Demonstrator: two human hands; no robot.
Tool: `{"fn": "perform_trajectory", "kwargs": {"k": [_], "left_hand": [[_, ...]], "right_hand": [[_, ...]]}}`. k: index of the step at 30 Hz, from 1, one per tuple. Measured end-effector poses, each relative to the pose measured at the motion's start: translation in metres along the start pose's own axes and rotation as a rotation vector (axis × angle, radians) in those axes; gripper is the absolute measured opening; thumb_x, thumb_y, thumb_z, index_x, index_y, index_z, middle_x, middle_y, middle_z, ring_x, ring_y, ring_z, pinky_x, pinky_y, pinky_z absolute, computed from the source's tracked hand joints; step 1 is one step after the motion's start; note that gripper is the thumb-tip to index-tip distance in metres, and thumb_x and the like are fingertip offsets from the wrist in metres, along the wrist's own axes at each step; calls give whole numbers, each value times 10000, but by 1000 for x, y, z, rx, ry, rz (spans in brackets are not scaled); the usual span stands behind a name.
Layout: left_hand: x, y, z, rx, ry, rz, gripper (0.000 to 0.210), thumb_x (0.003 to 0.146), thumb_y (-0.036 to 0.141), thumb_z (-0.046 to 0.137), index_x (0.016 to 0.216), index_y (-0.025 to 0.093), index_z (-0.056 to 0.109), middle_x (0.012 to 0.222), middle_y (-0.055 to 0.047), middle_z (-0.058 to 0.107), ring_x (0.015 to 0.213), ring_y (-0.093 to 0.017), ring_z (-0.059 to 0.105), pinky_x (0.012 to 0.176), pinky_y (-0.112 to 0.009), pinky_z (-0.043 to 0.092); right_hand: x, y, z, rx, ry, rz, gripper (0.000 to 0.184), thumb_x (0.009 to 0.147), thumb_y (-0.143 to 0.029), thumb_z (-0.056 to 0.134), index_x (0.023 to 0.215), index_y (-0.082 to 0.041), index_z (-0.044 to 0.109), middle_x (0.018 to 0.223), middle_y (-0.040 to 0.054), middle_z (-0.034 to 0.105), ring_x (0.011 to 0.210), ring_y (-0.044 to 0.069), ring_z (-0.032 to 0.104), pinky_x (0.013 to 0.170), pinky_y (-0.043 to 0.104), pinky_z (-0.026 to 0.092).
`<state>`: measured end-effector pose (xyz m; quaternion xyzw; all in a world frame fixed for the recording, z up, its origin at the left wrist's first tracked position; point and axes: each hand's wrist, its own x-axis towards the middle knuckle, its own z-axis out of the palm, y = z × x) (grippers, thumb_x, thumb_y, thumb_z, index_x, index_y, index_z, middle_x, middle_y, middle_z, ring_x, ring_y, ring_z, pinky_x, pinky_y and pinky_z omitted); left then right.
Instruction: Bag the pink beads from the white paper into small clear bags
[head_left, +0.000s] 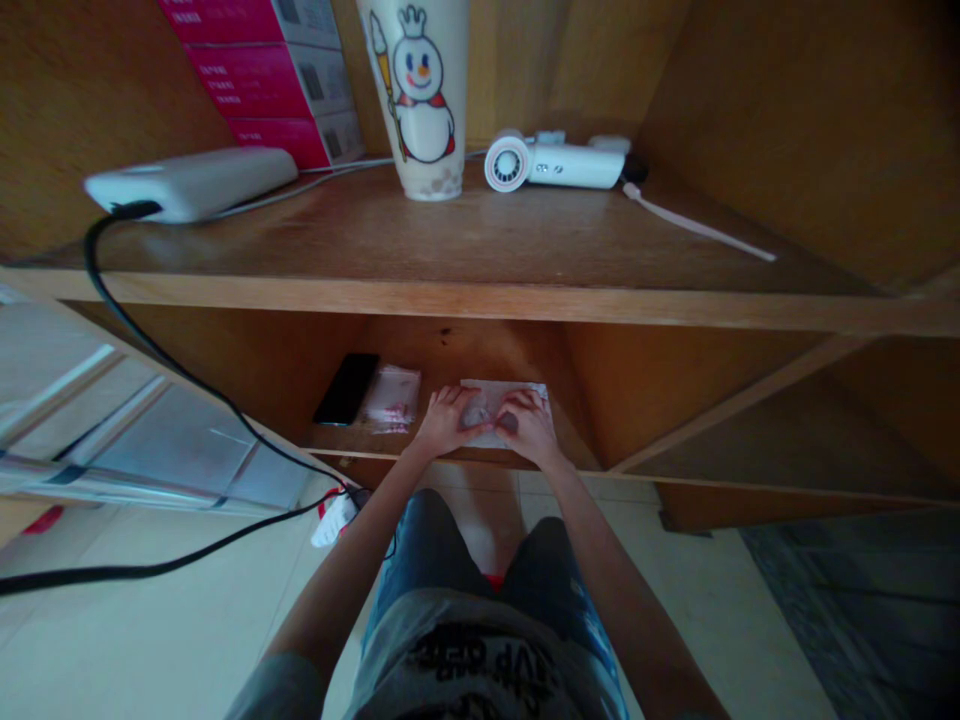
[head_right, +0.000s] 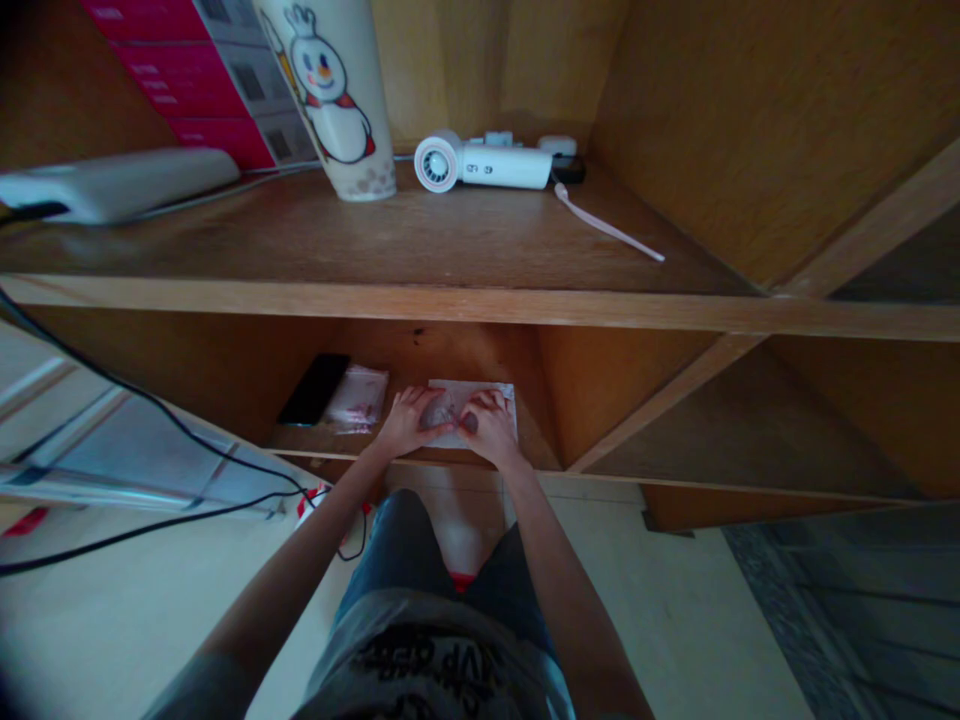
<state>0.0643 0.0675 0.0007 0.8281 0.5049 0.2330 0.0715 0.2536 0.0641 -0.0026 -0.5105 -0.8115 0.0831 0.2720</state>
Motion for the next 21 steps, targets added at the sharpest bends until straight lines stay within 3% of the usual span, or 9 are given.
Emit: {"fn": "perform_trajectory", "kwargs": {"k": [5,10,21], "left_hand": [[0,0,0,11,-12,1,543,736,539,543,1161,204,490,1086,-70,561,1020,-248,468,851,-374,344],[0,1,-1,5,-18,13,538,719,530,569,1149,214,503,1055,-71,567,1007,-247,474,845,-377,347],[0,0,0,1,-36,31,548,703,535,581,1154,232,509,1056,-68,565,1002,-248,465,840,-382,351]], "right_hand": [[1,1,0,38,-20,-12,47,693,-274,628,706,-230,618,947,20,587,1008,235,414,871,394,295],[2,4,2,126,43,-16,19,727,-231,589,732,-226,607,908,13,593,958,201,455,872,360,322],[3,2,-1,208,44,-59,118,804,-277,527,820,-236,637,896,26,611,929,194,504,867,359,342]]}}
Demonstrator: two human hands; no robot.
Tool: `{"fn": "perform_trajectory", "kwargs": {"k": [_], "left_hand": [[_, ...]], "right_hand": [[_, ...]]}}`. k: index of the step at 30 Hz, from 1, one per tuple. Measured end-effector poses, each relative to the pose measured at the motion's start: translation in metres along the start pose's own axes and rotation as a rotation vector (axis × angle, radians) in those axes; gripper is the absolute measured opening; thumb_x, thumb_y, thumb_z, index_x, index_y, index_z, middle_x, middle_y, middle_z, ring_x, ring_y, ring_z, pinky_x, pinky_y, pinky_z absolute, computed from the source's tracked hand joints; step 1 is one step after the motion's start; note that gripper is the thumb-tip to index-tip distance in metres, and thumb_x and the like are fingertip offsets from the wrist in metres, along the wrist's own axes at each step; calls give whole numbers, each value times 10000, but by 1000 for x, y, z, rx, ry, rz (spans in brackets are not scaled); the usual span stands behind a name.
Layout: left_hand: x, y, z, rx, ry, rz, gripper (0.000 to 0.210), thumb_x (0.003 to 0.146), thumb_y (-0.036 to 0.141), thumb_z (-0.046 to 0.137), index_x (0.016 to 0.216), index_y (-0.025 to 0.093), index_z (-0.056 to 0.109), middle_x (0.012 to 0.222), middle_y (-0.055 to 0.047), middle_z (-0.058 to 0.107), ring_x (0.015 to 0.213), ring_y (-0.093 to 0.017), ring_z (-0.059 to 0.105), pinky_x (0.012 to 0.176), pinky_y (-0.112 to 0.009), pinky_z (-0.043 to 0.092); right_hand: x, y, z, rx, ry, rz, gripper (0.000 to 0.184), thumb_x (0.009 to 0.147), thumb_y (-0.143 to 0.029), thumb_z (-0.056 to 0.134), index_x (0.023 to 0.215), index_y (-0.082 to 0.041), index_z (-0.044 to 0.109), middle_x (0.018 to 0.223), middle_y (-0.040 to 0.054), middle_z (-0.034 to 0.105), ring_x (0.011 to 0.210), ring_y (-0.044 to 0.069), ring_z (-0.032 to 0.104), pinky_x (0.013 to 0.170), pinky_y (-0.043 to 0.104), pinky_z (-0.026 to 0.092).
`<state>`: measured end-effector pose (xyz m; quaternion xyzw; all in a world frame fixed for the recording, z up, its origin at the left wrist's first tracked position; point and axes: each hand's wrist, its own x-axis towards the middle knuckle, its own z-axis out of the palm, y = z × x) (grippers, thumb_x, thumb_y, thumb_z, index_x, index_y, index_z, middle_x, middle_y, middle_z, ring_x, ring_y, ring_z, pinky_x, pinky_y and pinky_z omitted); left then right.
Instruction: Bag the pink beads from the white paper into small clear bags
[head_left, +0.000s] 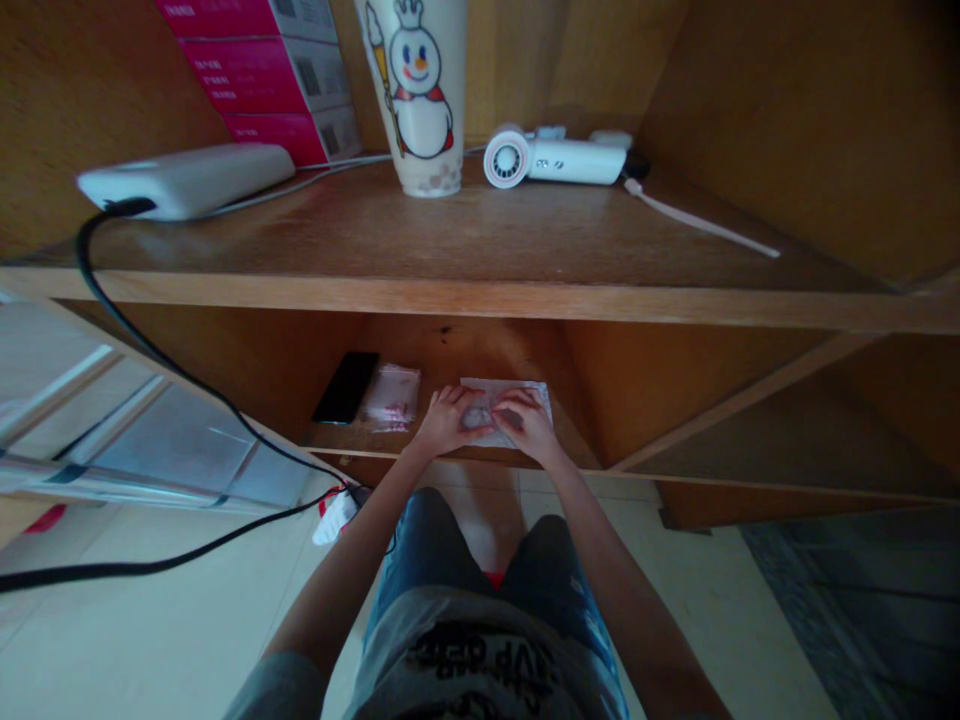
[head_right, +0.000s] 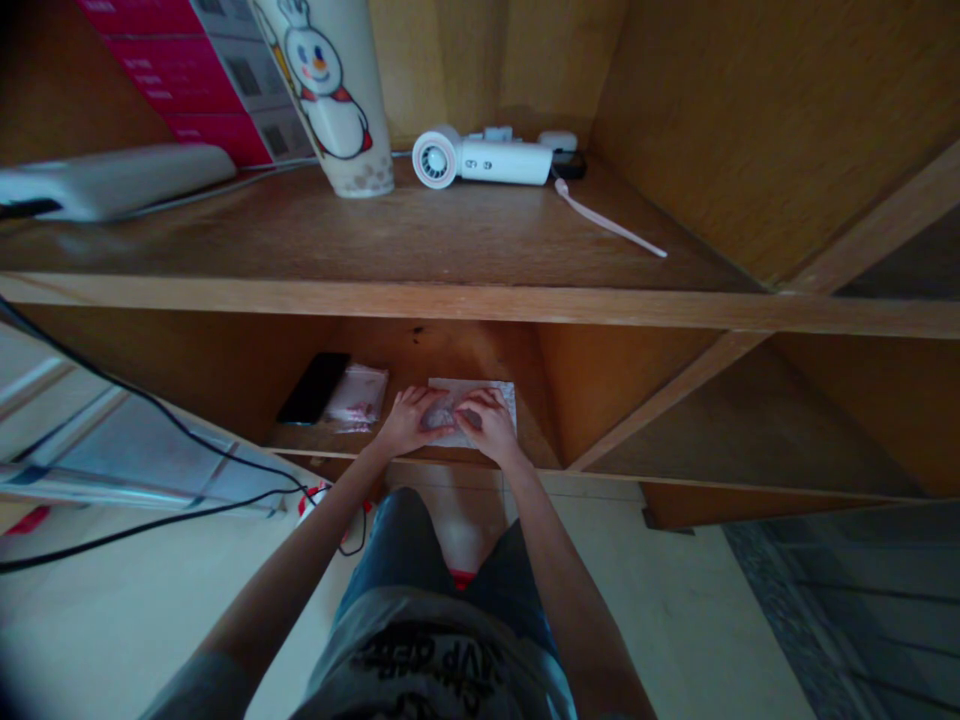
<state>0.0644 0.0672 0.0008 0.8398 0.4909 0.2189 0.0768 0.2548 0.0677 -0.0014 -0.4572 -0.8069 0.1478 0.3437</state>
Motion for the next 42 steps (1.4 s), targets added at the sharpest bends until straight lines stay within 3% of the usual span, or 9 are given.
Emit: {"fn": "perform_trajectory", "kwargs": {"k": [10,20,27,35,42], "left_hand": [[0,-1,1,1,10,-14,540,712,509,585,1156,214,498,1064,-76,569,1012,-248,479,854,-376,350],[-1,-3,4,-14,56,-45,558,728,519,559,1170,199,441,1106,-91,548,1021,-256,486,864,-391,354],[-1,-6,6,-69,57,-75,403,722,523,565,927,184,491,922,-59,569,915,-230,522,810,-370,384],[3,-10,5,-268,85,-65,302,697,445,627,832,183,559,898,-55,583,900,-205,529,808,-335,403],[3,-14,2,-534,62,-69,284,820,408,490,851,155,613,887,-57,622,864,-172,556,806,-293,413]], "right_hand": [[-1,6,4,-36,25,68,142,728,-160,536,815,-238,616,878,12,607,934,195,488,878,372,341],[-2,6,5,-85,-38,8,45,711,-255,630,751,-248,649,892,21,588,963,215,457,859,365,343],[-1,5,4,-81,-38,6,47,731,-286,624,743,-247,647,894,15,594,960,205,463,860,351,337],[0,4,3,-11,36,25,120,801,-315,544,786,-233,631,848,23,609,893,192,503,840,346,350],[0,5,3,14,28,-11,115,806,-311,547,808,-235,633,844,23,614,887,192,501,833,343,363]]}}
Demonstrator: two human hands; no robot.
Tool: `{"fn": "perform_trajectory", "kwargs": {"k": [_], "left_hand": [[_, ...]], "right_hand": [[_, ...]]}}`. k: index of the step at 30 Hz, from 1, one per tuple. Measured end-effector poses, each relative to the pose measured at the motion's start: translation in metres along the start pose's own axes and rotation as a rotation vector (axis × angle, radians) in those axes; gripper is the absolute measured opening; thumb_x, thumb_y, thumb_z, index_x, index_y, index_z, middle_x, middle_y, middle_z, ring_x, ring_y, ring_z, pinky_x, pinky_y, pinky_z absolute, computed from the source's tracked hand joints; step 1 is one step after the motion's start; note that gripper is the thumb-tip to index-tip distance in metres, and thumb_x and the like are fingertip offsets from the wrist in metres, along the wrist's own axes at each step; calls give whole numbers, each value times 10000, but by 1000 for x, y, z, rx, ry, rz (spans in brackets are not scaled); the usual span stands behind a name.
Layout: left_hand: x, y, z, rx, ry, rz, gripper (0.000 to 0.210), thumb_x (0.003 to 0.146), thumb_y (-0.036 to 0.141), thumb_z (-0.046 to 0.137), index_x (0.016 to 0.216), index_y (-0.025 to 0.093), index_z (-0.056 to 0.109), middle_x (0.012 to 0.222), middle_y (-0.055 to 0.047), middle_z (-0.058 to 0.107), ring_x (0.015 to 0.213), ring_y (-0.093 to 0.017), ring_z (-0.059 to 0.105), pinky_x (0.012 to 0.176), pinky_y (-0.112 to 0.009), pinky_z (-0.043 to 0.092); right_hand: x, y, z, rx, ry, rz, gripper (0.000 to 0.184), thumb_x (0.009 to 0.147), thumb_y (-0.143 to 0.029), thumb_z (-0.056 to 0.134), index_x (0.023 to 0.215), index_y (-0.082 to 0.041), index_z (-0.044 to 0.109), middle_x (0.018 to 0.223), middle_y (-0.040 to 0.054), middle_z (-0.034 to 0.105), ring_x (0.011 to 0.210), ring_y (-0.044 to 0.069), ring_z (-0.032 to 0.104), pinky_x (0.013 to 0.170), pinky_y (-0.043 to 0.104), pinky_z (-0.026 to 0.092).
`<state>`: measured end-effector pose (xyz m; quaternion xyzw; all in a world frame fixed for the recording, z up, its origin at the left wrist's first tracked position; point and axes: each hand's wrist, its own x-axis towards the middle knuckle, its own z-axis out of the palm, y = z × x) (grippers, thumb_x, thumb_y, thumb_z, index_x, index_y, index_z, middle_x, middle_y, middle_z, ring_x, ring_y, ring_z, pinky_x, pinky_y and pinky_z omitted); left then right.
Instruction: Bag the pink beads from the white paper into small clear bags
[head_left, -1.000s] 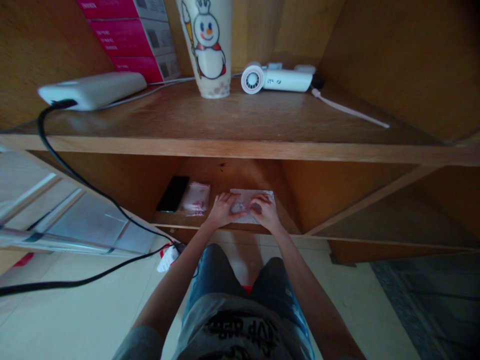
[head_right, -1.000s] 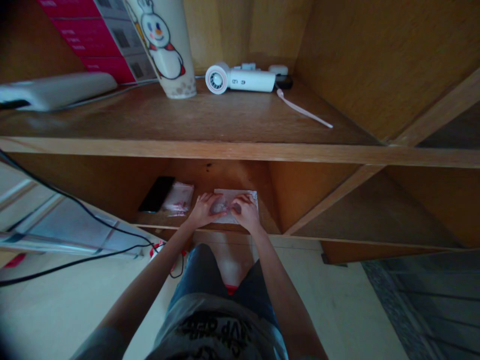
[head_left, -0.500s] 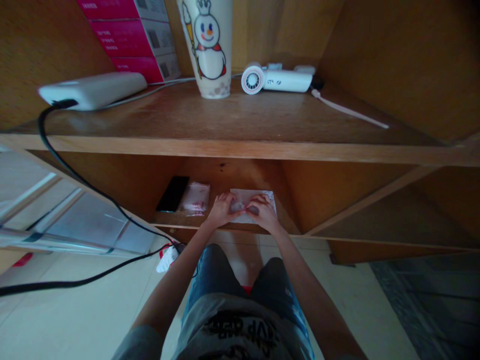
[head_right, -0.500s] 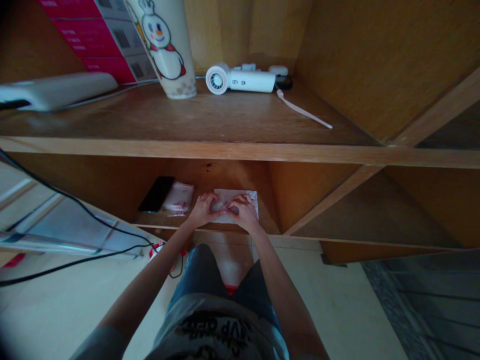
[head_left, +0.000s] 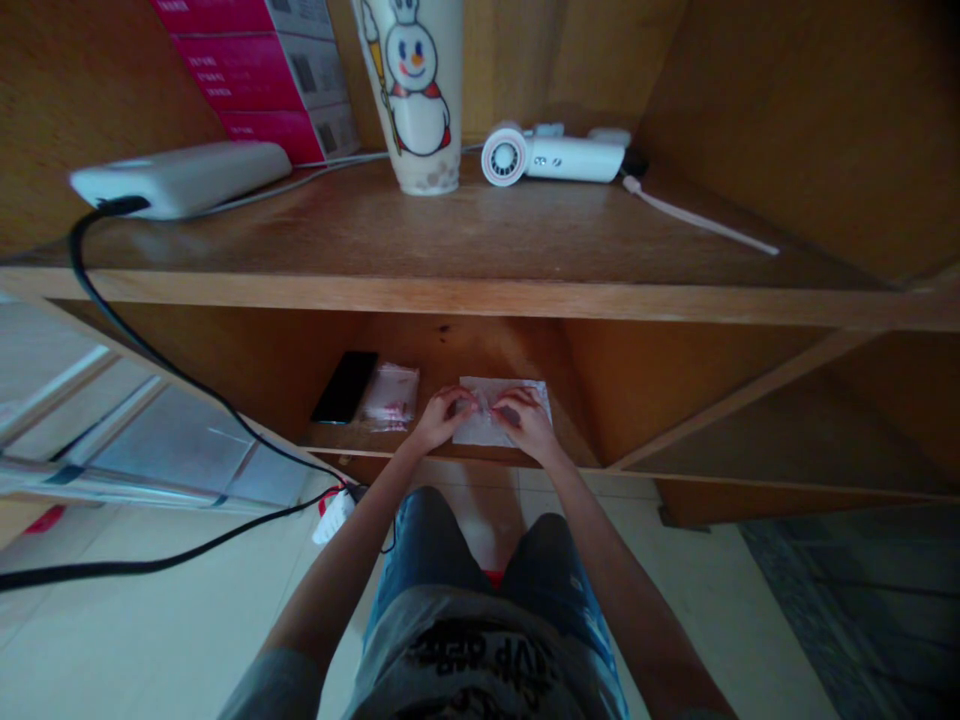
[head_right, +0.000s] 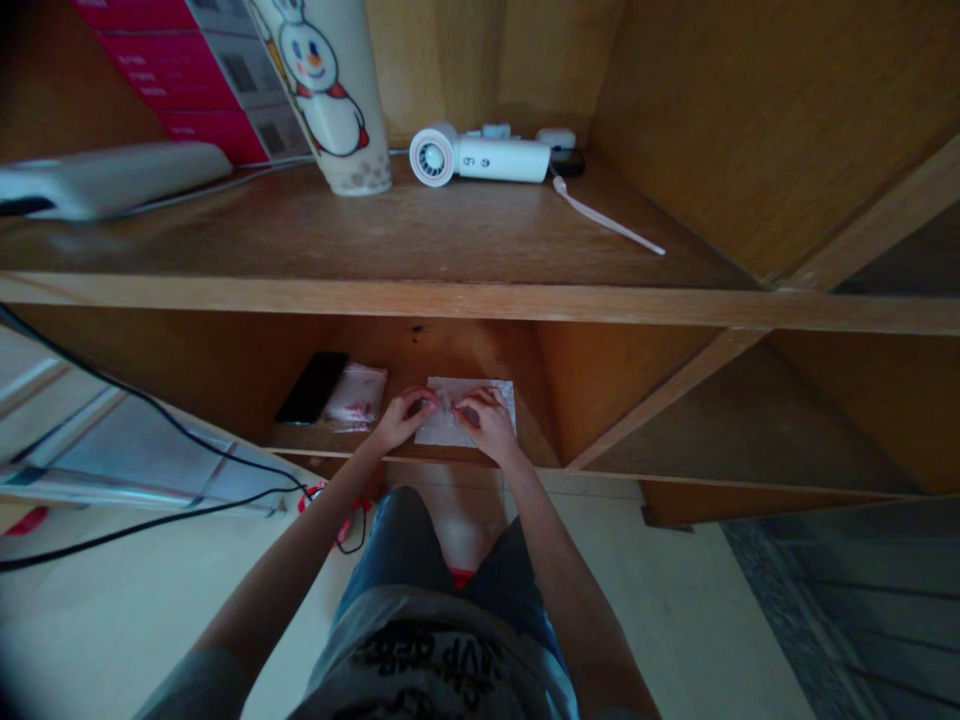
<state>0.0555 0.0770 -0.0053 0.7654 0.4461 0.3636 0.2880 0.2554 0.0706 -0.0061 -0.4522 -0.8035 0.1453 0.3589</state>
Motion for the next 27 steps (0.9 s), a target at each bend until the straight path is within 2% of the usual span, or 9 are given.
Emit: {"fn": "perform_trajectory", "kwargs": {"k": [8,14,17,21,27], "left_hand": [[-3,-4,-2,-107,14,-178,473,848,492,350,916,139,657,968,-67,639,909,-191,558,844,-292,418],[-7,8,-5,-195,34,-387,586,819,580,315,941,126,665,861,-79,646,714,-171,560,587,-239,439],[-7,12,-7,-247,54,-453,614,808,604,309,938,122,666,817,-78,639,657,-159,541,531,-236,418],[-6,10,-8,-280,77,-449,628,814,602,294,919,114,676,780,-78,633,673,-158,535,562,-239,421],[-4,3,-3,-245,36,-397,635,816,598,298,960,99,664,696,-48,614,568,-128,489,509,-229,390]], "right_hand": [[0,1,2,18,-11,-17,111,810,-295,546,833,-238,639,857,26,623,899,193,510,834,343,372],[0,0,0,27,-35,-35,148,829,-308,517,864,-250,648,886,26,629,909,196,511,841,353,370],[0,2,0,9,-7,12,152,828,-280,508,906,-247,634,907,23,633,919,197,514,849,353,370],[0,7,3,-72,29,75,194,821,-229,488,952,-241,631,933,29,631,947,209,502,874,374,360],[-1,7,9,-221,-18,70,262,836,-320,478,1036,-247,629,1082,65,578,1051,241,425,901,398,340]]}}
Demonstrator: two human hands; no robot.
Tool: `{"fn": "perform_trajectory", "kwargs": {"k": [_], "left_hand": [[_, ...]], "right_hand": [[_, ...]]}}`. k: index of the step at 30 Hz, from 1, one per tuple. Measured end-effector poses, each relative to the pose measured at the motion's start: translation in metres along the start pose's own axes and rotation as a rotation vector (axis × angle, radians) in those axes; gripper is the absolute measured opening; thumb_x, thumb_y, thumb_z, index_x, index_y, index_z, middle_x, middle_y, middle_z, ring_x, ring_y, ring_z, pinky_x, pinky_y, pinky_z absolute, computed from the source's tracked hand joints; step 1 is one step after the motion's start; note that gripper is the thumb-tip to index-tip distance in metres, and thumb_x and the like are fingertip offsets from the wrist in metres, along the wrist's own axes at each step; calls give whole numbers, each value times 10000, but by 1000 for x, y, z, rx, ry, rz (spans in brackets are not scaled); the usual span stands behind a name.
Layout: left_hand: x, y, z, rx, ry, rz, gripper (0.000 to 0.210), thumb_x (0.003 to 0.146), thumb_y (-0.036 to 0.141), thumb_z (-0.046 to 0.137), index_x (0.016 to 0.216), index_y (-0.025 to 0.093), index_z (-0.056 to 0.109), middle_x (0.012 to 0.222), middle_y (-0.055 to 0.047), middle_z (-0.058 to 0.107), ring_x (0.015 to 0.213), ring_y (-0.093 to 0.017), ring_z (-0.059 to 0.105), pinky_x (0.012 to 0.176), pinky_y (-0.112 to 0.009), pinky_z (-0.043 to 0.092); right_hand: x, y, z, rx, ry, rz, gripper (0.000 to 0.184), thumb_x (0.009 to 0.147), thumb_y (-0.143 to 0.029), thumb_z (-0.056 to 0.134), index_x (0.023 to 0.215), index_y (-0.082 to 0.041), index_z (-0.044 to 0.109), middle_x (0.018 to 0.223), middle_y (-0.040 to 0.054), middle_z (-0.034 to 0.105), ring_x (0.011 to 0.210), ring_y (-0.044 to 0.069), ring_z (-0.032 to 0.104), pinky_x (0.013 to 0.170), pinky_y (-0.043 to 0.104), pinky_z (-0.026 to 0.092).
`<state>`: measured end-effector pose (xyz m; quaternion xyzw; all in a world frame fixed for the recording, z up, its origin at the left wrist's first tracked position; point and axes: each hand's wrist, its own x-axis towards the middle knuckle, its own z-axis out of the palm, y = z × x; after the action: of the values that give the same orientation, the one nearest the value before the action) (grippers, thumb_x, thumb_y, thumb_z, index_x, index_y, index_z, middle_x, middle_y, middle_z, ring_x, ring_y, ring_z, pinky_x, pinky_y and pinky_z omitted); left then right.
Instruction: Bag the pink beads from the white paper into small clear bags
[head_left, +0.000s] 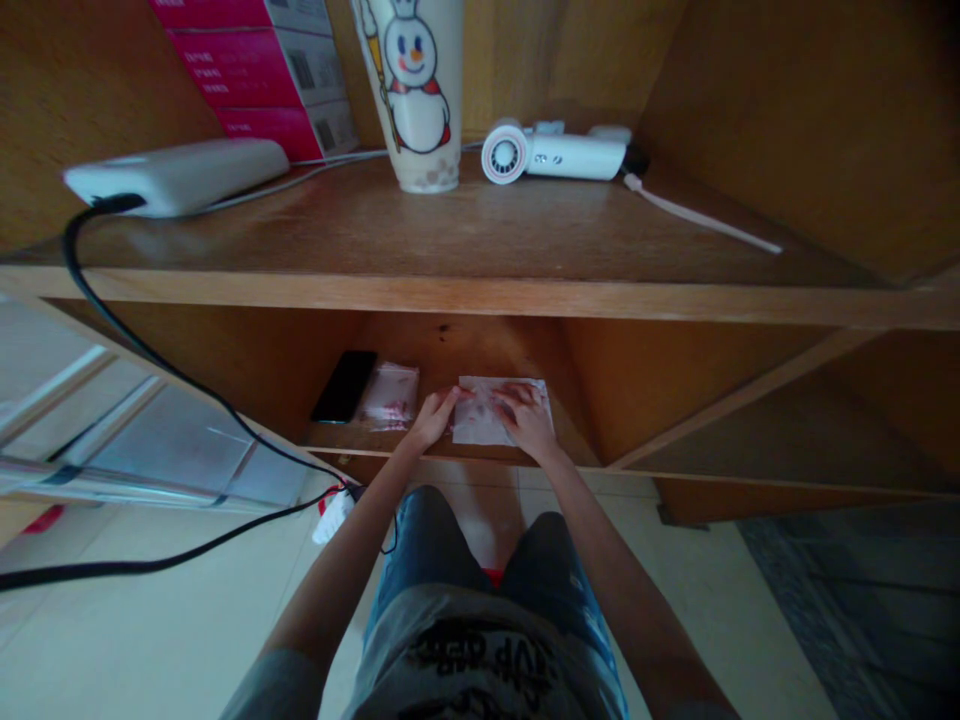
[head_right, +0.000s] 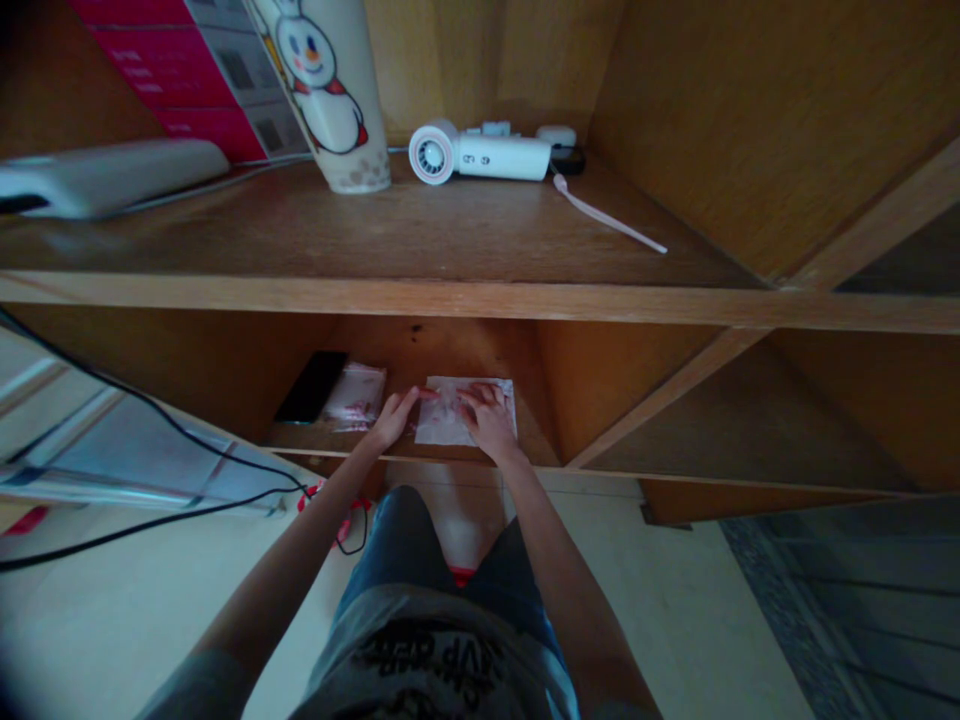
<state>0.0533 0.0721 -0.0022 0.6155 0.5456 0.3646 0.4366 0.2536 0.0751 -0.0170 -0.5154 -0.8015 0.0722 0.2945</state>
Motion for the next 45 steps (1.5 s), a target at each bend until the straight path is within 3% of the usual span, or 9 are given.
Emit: {"fn": "perform_trajectory", "kwargs": {"k": [6,13,17,23,33,37,45], "left_hand": [[1,-1,2,62,-7,7,647,832,586,269,963,90,662,639,-34,597,512,-113,468,482,-215,376],[2,-4,2,67,-28,3,670,831,599,241,990,96,654,686,-51,616,544,-121,480,500,-214,391],[1,-2,2,56,-40,11,655,833,595,250,987,108,658,714,-55,629,554,-129,495,505,-224,384],[0,-2,1,44,-16,-13,655,808,614,304,952,91,671,569,-45,590,531,-146,499,516,-239,382],[-1,-2,-2,-73,102,1,662,817,618,275,941,102,670,792,-90,651,733,-181,563,625,-258,448],[0,-2,-1,-68,66,-52,682,815,623,274,964,85,664,688,-76,642,620,-168,551,556,-256,436],[1,-1,2,14,45,-3,681,824,612,253,950,87,667,580,-34,595,516,-136,492,501,-237,396]], "right_hand": [[-1,-1,-3,-20,20,64,155,807,-296,515,845,-244,656,983,50,583,1008,232,441,876,389,337],[-1,-3,-5,-1,10,64,142,808,-286,519,825,-247,654,975,41,583,1016,230,428,886,387,320],[-1,-4,-8,82,14,-5,164,834,-302,492,858,-252,646,972,42,585,1004,221,443,889,386,331],[-1,-5,-10,182,-33,-92,169,844,-305,489,872,-258,648,967,34,596,984,206,468,883,377,348],[0,-6,-10,166,-7,-58,158,830,-311,507,910,-237,621,936,35,605,963,202,478,883,369,347],[0,-4,-7,98,-29,-69,141,808,-328,540,851,-237,639,914,38,593,950,209,469,871,368,350],[-1,-6,-8,45,-37,-91,139,817,-307,526,823,-241,648,927,45,582,974,221,438,871,375,352]]}}
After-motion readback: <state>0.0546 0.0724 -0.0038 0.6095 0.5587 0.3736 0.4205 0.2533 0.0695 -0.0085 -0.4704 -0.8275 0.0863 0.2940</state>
